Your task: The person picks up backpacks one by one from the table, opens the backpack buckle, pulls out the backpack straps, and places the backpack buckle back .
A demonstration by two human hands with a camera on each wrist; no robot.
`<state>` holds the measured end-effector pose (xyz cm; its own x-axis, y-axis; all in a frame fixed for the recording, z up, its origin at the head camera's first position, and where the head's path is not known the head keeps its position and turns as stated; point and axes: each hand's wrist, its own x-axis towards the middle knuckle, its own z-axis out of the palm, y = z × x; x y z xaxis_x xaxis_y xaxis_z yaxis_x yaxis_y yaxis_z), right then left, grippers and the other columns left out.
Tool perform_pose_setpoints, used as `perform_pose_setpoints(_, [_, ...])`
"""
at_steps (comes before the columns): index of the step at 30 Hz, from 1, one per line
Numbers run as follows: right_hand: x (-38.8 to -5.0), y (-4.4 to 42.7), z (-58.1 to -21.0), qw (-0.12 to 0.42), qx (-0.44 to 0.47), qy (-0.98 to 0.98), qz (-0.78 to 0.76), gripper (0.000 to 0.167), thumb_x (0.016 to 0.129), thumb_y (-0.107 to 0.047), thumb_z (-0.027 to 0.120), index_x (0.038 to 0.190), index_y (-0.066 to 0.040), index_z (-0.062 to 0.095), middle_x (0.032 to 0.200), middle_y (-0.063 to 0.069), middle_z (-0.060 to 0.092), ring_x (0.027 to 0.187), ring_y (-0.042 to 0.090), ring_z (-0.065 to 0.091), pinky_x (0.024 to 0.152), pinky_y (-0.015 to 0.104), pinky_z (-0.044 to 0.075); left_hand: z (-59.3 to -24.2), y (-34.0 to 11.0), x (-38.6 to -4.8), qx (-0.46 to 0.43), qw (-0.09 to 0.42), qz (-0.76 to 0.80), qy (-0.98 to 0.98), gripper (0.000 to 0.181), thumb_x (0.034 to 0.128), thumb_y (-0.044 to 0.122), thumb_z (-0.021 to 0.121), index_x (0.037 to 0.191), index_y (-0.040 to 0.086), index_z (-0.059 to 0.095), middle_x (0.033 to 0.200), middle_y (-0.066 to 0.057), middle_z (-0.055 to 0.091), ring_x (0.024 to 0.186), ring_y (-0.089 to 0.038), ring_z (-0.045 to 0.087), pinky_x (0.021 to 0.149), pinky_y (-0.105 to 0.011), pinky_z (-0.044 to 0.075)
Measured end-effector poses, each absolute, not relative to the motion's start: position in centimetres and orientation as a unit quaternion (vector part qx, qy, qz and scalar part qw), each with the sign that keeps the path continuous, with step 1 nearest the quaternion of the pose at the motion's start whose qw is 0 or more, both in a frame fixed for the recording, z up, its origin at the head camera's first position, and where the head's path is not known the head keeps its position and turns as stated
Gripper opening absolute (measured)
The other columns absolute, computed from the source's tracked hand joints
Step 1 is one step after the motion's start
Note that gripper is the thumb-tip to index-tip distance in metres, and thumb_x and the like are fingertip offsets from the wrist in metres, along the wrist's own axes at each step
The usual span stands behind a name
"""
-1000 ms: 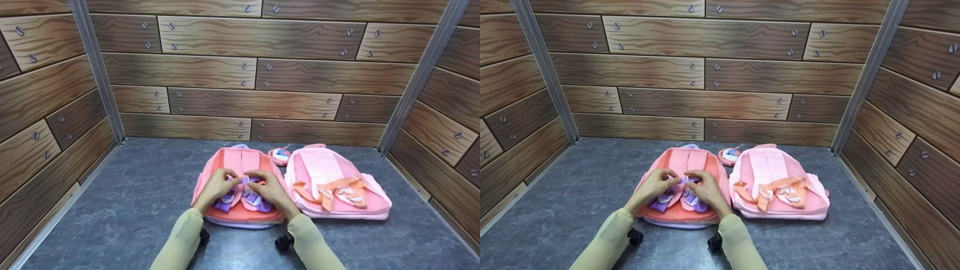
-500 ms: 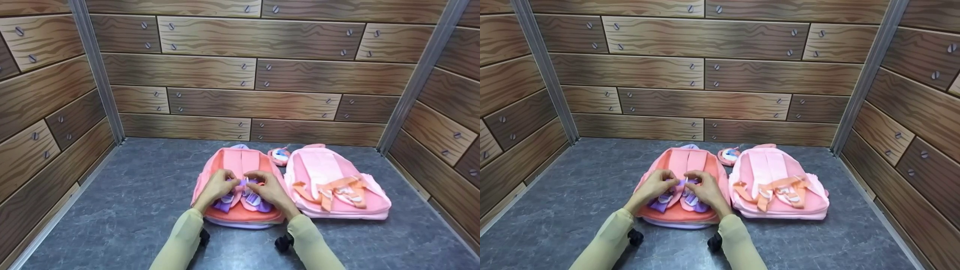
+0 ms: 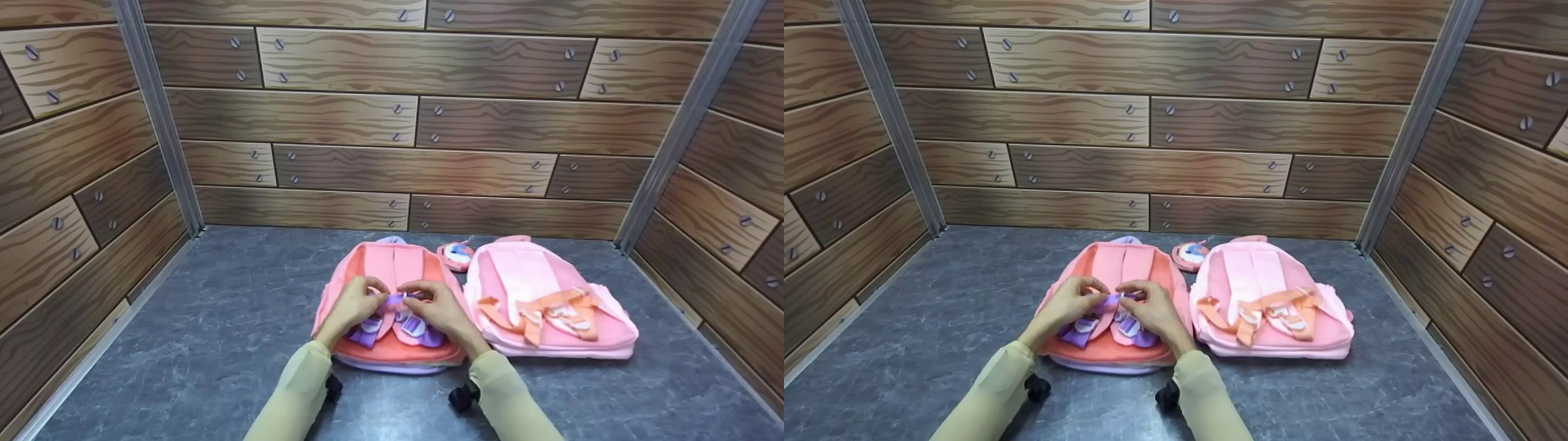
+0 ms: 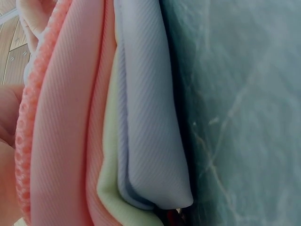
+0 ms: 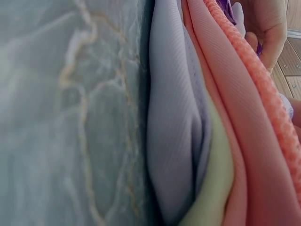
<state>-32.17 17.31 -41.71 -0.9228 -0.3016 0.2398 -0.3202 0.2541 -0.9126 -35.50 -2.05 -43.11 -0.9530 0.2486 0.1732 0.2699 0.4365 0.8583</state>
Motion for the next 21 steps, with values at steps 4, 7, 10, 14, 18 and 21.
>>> perform_pose_setpoints(4, [-32.17,17.28,-41.67,0.003,0.191,-0.788,0.585,0.030,0.091,0.001,0.060,0.120,0.009,0.063,0.105,0.031,0.065,0.073,0.013,0.054,0.060,0.020,0.043,-43.14,-2.10,-35.56,-0.160,0.012,-0.501,-0.851,0.010,0.0870,0.016,0.068,0.087,0.007,0.073,0.072,-0.001,0.067,0.060,-0.007,0.056,0.054,-0.021,0.045])
perform_pose_setpoints(7, [-32.16,17.27,-41.65,0.001,0.189,-0.788,0.586,0.030,0.091,0.000,0.059,0.120,0.008,0.063,0.101,0.033,0.063,0.071,0.013,0.052,0.059,0.020,0.042,-43.15,-2.07,-35.58,-0.160,0.016,-0.501,-0.850,0.011,0.0874,0.018,0.069,0.082,0.008,0.072,0.071,0.002,0.064,0.061,-0.006,0.055,0.055,-0.021,0.044])
perform_pose_setpoints(10, [-32.18,17.31,-41.72,0.004,0.191,-0.790,0.583,0.029,0.091,0.000,0.060,0.119,0.009,0.063,0.109,0.033,0.064,0.078,0.017,0.058,0.065,0.021,0.045,-43.11,-2.01,-35.56,-0.156,0.015,-0.504,-0.850,0.012,0.0880,0.018,0.068,0.080,0.009,0.069,0.068,0.004,0.060,0.059,-0.006,0.053,0.054,-0.021,0.043])
perform_pose_setpoints(14, [-32.27,17.37,-41.90,0.014,0.191,-0.793,0.578,0.030,0.089,-0.001,0.065,0.117,0.008,0.064,0.117,0.028,0.065,0.093,0.024,0.064,0.075,0.024,0.049,-43.01,-1.95,-35.41,-0.156,0.010,-0.507,-0.848,0.013,0.0891,0.018,0.067,0.081,0.009,0.069,0.066,0.002,0.061,0.057,-0.006,0.053,0.052,-0.021,0.043])
perform_pose_setpoints(18, [-32.40,17.37,-42.01,0.023,0.190,-0.794,0.578,0.031,0.086,-0.001,0.069,0.116,0.008,0.065,0.116,0.026,0.066,0.096,0.027,0.065,0.078,0.025,0.051,-43.03,-1.96,-35.37,-0.156,0.007,-0.508,-0.847,0.013,0.0896,0.019,0.067,0.081,0.009,0.068,0.065,0.000,0.063,0.056,-0.007,0.054,0.051,-0.021,0.043])
perform_pose_setpoints(21, [-32.32,17.26,-41.85,0.039,0.189,-0.796,0.574,0.033,0.085,0.001,0.070,0.117,0.009,0.064,0.117,0.028,0.065,0.098,0.031,0.064,0.081,0.026,0.051,-43.08,-1.97,-35.41,-0.156,0.006,-0.509,-0.846,0.013,0.0899,0.019,0.067,0.081,0.009,0.068,0.065,0.001,0.062,0.056,-0.007,0.054,0.051,-0.021,0.043])
